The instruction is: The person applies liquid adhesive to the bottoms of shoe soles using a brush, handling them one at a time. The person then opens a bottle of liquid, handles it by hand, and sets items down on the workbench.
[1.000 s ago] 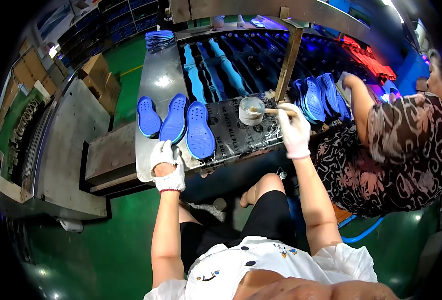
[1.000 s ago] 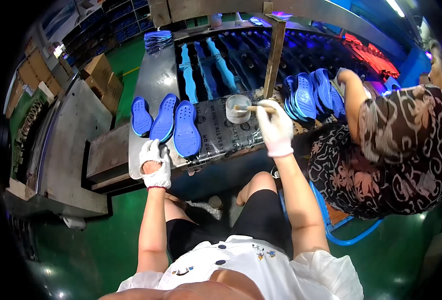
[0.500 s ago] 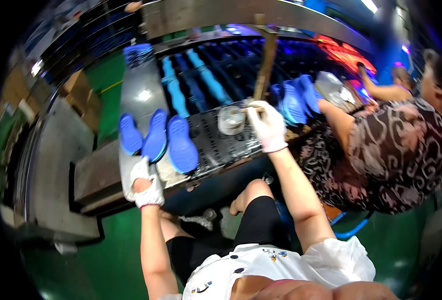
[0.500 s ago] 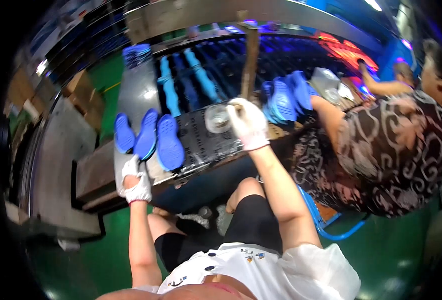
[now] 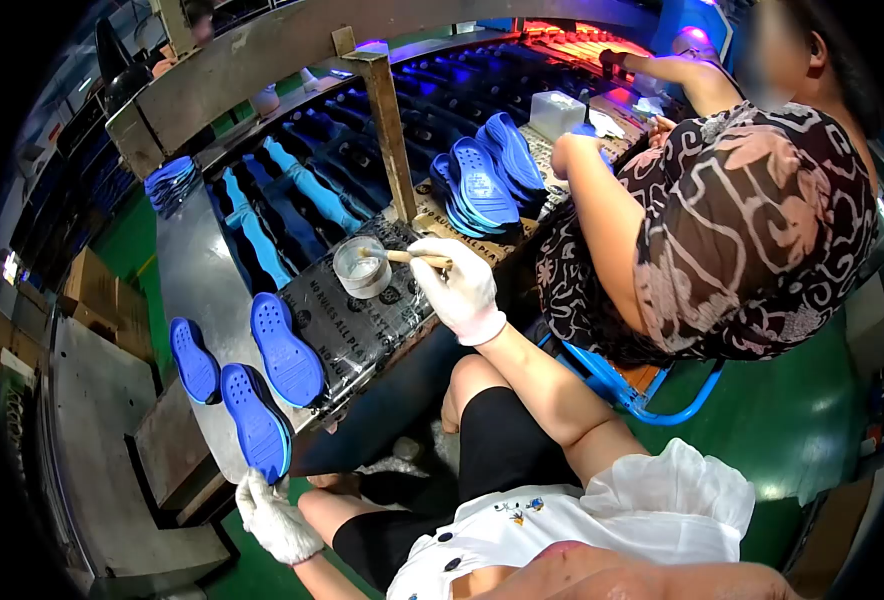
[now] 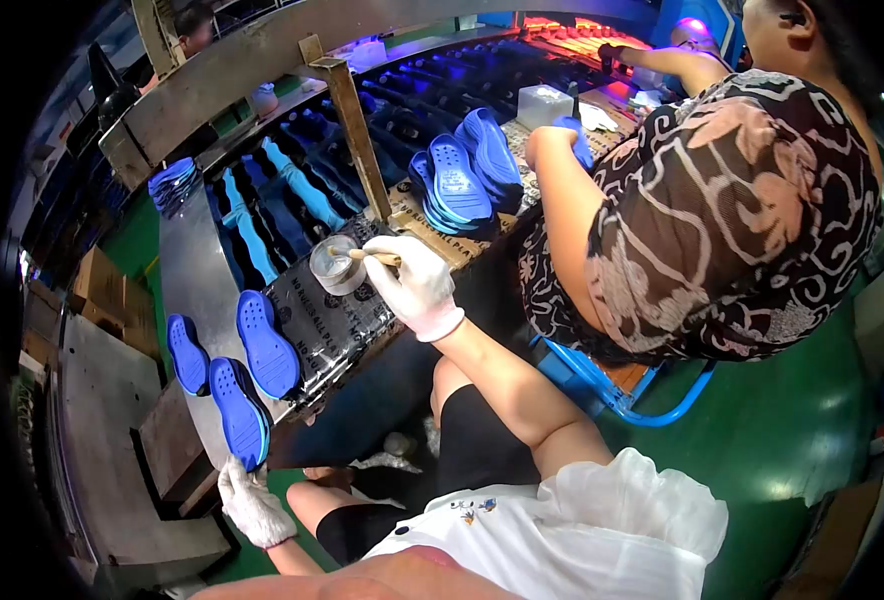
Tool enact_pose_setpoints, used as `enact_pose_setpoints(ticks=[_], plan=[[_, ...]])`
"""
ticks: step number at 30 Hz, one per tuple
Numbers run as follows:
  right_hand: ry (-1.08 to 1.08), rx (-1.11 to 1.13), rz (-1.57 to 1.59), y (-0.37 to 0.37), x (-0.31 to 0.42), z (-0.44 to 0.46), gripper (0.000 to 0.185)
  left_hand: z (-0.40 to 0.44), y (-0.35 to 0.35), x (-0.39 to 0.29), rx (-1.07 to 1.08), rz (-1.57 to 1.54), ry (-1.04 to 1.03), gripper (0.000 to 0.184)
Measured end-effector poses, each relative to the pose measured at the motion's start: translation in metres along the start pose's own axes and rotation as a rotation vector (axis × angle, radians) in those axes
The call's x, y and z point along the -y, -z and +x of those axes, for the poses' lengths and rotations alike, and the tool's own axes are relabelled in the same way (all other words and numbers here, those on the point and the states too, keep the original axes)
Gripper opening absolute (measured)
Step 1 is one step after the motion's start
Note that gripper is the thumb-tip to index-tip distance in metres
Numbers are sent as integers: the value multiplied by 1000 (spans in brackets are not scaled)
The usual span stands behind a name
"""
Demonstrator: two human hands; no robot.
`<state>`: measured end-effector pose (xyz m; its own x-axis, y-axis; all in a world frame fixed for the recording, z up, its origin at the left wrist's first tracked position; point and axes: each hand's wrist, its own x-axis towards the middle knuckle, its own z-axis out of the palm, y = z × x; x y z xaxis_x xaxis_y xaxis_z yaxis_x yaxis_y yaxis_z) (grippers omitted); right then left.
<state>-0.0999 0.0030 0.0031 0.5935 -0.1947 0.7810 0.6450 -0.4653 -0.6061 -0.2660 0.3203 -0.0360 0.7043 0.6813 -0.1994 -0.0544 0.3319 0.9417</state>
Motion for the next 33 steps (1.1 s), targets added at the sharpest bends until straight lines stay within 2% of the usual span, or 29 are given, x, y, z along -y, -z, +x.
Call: enact_pose_setpoints(ticks=[1,3,5,7,9,13,15,16,18,19,21,22,23,24,25,26,28,29,31,33], plan=[[-10,26,-24,0,-3,-3,18,0,-2,2,-7,5,0,21],[-54,18,-1,0,-1,-10,16,7,-11,11,-99,179,-139,28],[-120,4,62,2,2,-20,16,13,-10,11,-101,203,-153,33],[-173,-3,140,7,8,-30,17,10,-3,4,199,-155,78,29],[-267,-32,262,9,15,-46,16,8,1,8,212,-490,376,24],[-386,-10,332,15,34,-70,17,-16,-6,10,517,-488,354,31],[-404,13,378,17,45,-76,17,-29,-29,10,299,-324,19,26],[-305,71,341,21,46,-76,17,-26,-28,11,345,-317,-40,37],[-348,79,338,31,58,-74,17,-32,-48,-4,187,-202,-77,48],[-392,104,350,31,65,-76,17,-39,-56,-9,175,-150,-145,51],[-496,25,581,33,73,-84,18,-47,-68,-9,29,-74,-252,50],[-445,38,525,35,76,-88,18,-48,-66,-5,-31,49,-344,49],[-387,40,467,36,77,-89,19,-53,-71,-9,-138,239,-299,47],[-416,85,444,37,84,-92,20,-45,-60,7,-151,261,-471,46],[-440,115,405,40,88,-95,20,-57,-68,-1,-210,337,-434,50],[-377,137,460,41,87,-100,20,-65,-78,-4,-202,161,-486,49],[-214,181,446,43,91,-105,20,-75,-75,1,-176,26,-403,43],[-219,190,446,42,96,-105,20,-76,-73,5,-146,-51,-356,41],[-148,243,549,30,110,-100,20,-75,-72,6,-161,-18,-330,39],[-25,302,412,28,109,-95,20,-78,-72,8,-178,48,-383,37]])
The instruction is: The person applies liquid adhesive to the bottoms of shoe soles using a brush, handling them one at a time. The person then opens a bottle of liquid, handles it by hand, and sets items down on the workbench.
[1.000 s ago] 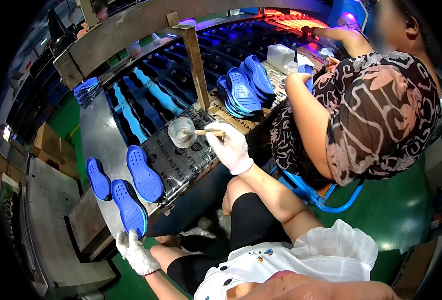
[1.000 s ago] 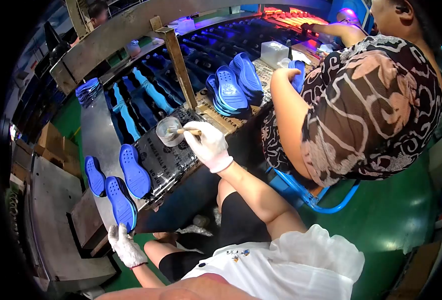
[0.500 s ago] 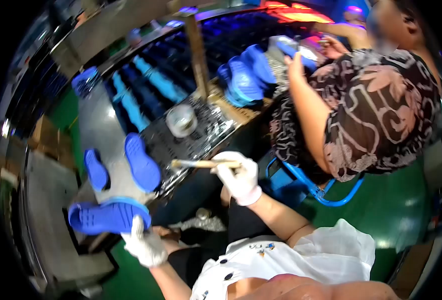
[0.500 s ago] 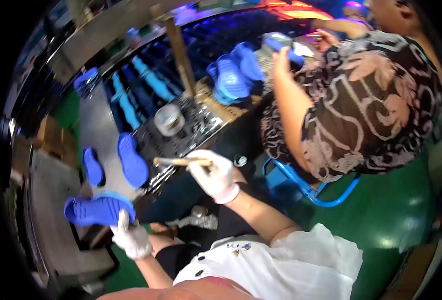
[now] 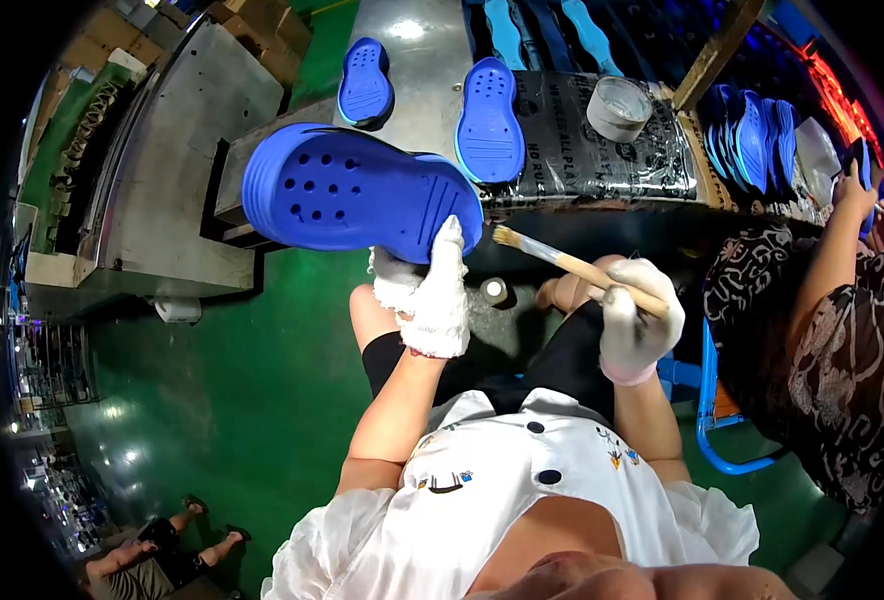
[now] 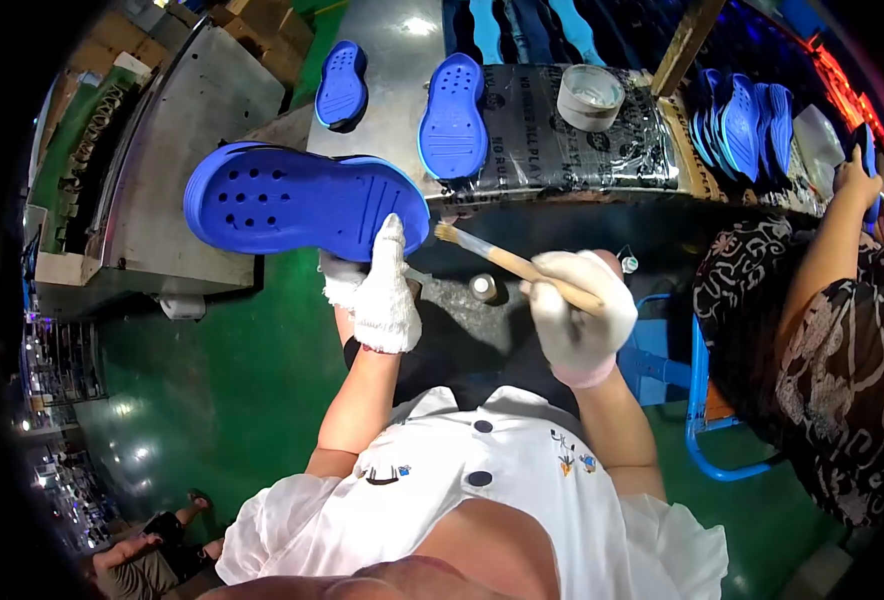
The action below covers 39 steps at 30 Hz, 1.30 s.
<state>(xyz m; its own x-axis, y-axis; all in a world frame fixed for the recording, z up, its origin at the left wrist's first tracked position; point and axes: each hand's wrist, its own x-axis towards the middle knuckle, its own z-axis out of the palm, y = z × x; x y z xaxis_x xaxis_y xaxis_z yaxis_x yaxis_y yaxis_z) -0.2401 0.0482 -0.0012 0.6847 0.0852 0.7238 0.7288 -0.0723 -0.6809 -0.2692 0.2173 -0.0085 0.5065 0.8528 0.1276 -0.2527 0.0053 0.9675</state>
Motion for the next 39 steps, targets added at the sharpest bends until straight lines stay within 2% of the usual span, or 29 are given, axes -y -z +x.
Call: enact_pose_setpoints(ticks=[4,5,7,10,12,14,15,18,19,22,25,26,28,31,34,36,39], plan=[[8,88,-72,-11,5,6,19,-1,5,6,75,117,62,35],[50,100,-125,-13,5,9,19,1,5,11,57,167,8,34],[90,117,-180,-11,6,9,19,-2,0,5,34,99,26,34],[-4,84,-197,-5,5,7,20,0,2,6,29,8,32,34],[-10,94,-160,-8,8,9,21,0,5,6,62,30,115,35],[4,148,-266,-15,14,11,20,0,8,9,75,40,132,36],[71,137,-257,-16,11,11,20,1,8,8,95,5,100,37],[88,131,-191,-8,10,9,19,3,7,5,100,-38,57,39],[5,129,-178,-8,12,7,17,4,8,5,90,-43,53,40],[-8,159,-196,-9,15,6,14,1,8,4,161,-12,120,51],[28,167,-158,-11,14,5,12,1,11,2,223,6,126,48],[75,178,-147,-9,12,5,12,2,11,3,220,5,126,48],[34,137,-134,-5,10,1,16,2,13,7,212,-26,82,45],[48,135,-154,-6,13,6,16,-3,11,10,178,-52,145,43],[96,223,-273,-3,14,9,16,-3,10,16,187,-66,123,42],[54,90,-183,-1,15,6,16,-5,10,14,158,-45,153,42],[80,138,-143,-2,14,4,18,-10,7,16,113,-42,181,43]])
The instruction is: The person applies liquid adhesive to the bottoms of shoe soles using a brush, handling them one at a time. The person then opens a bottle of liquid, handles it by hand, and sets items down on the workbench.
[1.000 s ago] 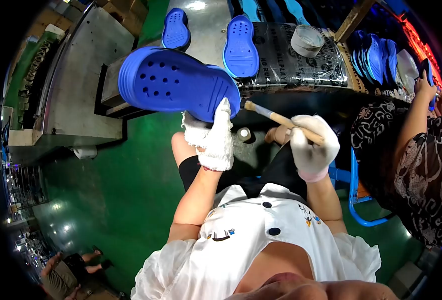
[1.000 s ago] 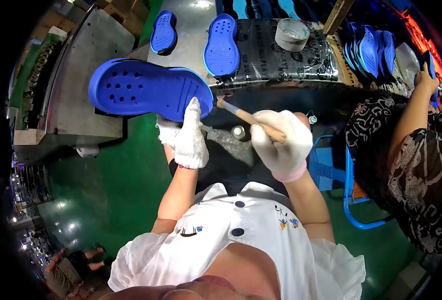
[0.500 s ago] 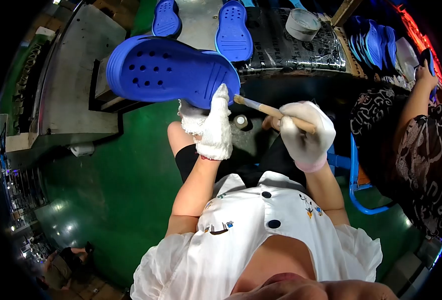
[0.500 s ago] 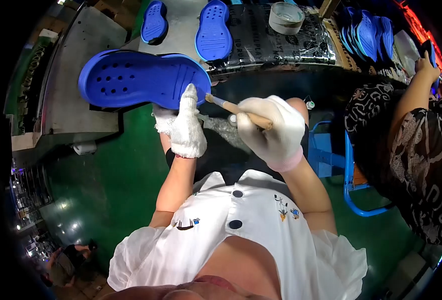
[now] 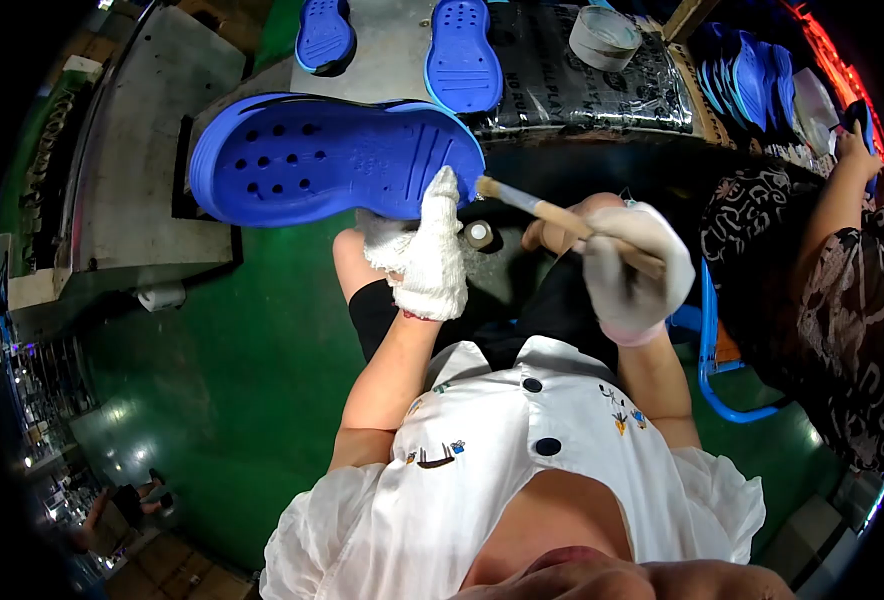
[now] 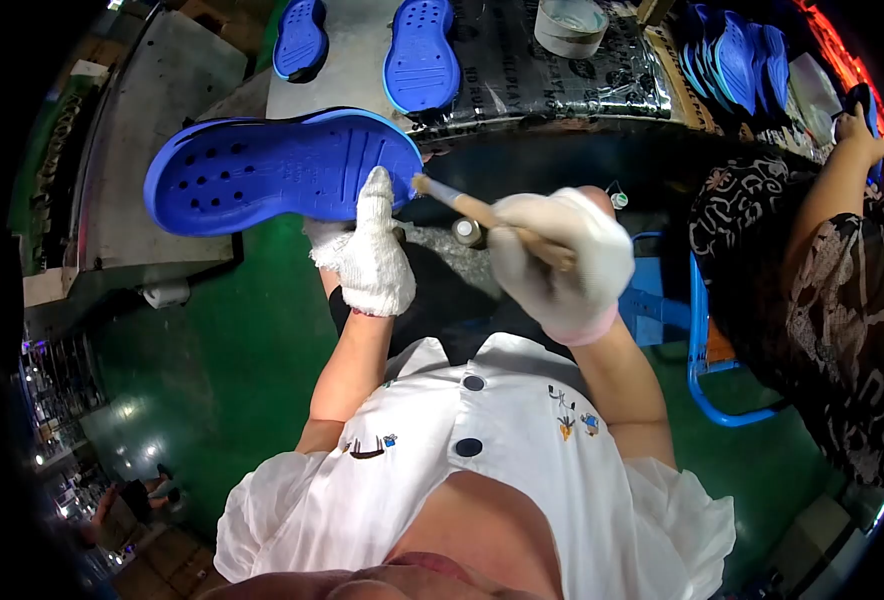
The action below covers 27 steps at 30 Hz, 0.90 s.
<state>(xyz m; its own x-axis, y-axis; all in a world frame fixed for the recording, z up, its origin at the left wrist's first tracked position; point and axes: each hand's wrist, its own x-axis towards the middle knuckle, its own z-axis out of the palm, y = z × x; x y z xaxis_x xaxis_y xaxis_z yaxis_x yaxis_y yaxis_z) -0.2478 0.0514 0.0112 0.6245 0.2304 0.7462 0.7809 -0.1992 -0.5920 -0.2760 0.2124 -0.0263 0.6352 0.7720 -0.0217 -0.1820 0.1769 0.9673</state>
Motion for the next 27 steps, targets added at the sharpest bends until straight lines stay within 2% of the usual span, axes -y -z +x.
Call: enact_pose_setpoints(ticks=[3,6,8,10,13,15,17,19,21,23,25,27], plan=[[49,36,12,-4,0,-2,18,0,0,-1,10,-10,-10,44],[-26,-61,34,1,-4,-6,17,0,-1,-4,23,6,-8,43],[-25,-35,29,0,-2,-5,15,-1,-2,-1,19,9,6,43],[-22,-31,36,-3,-2,-4,15,1,-5,4,22,-101,-43,37],[44,-14,-112,-2,-4,-3,14,1,-4,-2,37,-84,24,37],[-82,-126,-6,-1,-6,-8,16,1,-4,1,24,-107,4,37],[-59,-96,14,-1,-5,-7,18,1,-5,-1,22,-126,-15,37],[45,57,-152,0,-1,-1,18,0,-3,-9,82,-124,115,36],[47,45,-160,0,-6,-5,17,-2,-3,-12,90,-79,100,39],[-59,-101,-29,0,-6,-9,17,-2,-4,-13,92,-34,83,42],[-83,-72,1,2,-3,-8,17,-3,-7,-13,43,-143,54,36],[5,45,14,0,1,-4,15,-2,-7,-9,47,-124,68,35]])
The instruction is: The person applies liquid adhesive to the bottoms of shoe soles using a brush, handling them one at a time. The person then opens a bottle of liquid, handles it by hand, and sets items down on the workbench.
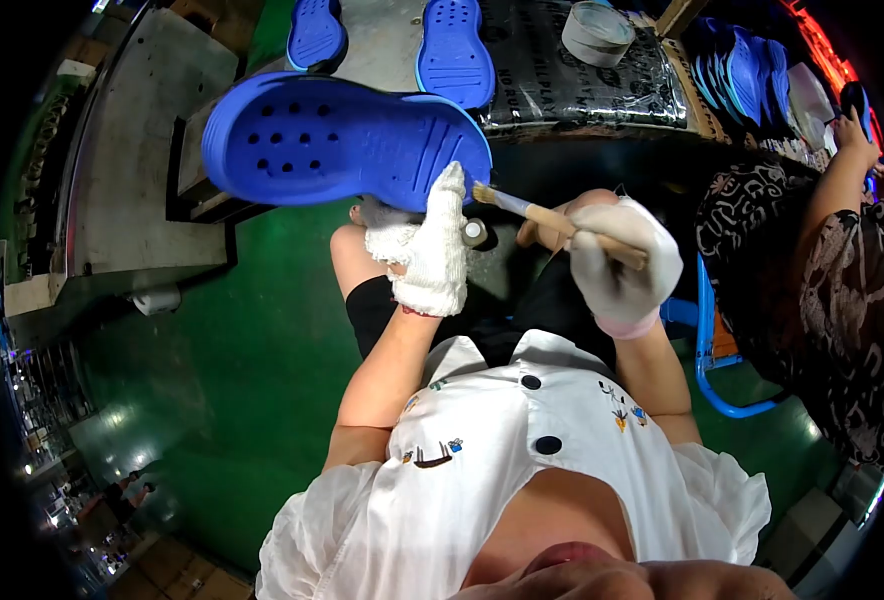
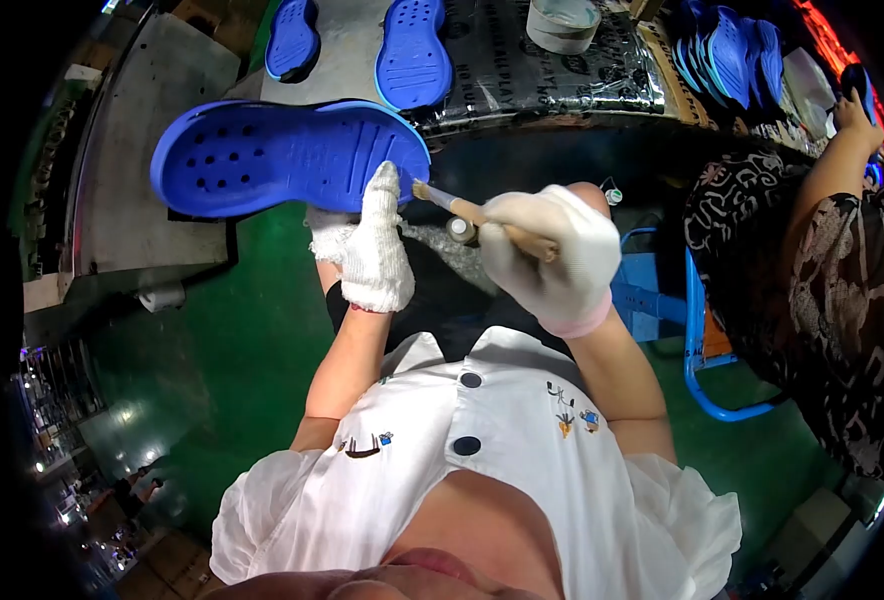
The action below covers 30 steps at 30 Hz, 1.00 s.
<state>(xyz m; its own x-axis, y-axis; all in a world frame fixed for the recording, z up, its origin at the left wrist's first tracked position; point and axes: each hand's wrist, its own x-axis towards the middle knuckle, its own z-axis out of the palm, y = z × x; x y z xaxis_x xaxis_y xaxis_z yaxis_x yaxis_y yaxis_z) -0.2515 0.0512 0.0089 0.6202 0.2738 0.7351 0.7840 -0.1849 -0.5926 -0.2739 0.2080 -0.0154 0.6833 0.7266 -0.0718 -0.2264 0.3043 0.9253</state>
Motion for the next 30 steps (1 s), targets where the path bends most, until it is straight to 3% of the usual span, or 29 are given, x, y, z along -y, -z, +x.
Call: enact_pose_setpoints(ticks=[2,4,5,6,8,10,12,15,18,20,24,26,28,30], plan=[[24,27,-49,3,-3,-3,14,7,7,12,0,13,9,35],[-15,-153,3,3,-8,-6,13,14,10,21,12,43,-177,35],[-15,-119,14,7,-7,-5,12,12,6,17,-4,35,-226,35],[-12,-121,15,6,-7,-4,12,8,5,10,-4,34,-230,35],[13,-76,60,3,-5,-2,12,3,4,3,58,-6,-23,37],[80,-55,-27,3,-7,1,12,7,6,6,60,96,-102,37],[-75,-68,-53,9,-14,-6,10,16,11,14,52,191,-202,36],[-179,-210,86,9,-34,-26,12,31,12,-1,91,178,62,44],[-407,-308,201,1,-50,-49,12,50,-1,-9,301,373,-175,64],[-472,-314,154,-6,-63,-67,7,57,-19,-17,484,254,-194,71],[-442,-251,175,-11,-58,-75,7,74,-47,-10,572,556,-84,62],[-410,-256,194,-11,-58,-72,8,83,-58,-6,646,596,-150,58],[-404,-150,119,-8,-53,-69,9,115,-59,13,602,952,-577,53],[-360,-141,33,-6,-50,-66,11,121,-63,-29,617,925,-364,42]])
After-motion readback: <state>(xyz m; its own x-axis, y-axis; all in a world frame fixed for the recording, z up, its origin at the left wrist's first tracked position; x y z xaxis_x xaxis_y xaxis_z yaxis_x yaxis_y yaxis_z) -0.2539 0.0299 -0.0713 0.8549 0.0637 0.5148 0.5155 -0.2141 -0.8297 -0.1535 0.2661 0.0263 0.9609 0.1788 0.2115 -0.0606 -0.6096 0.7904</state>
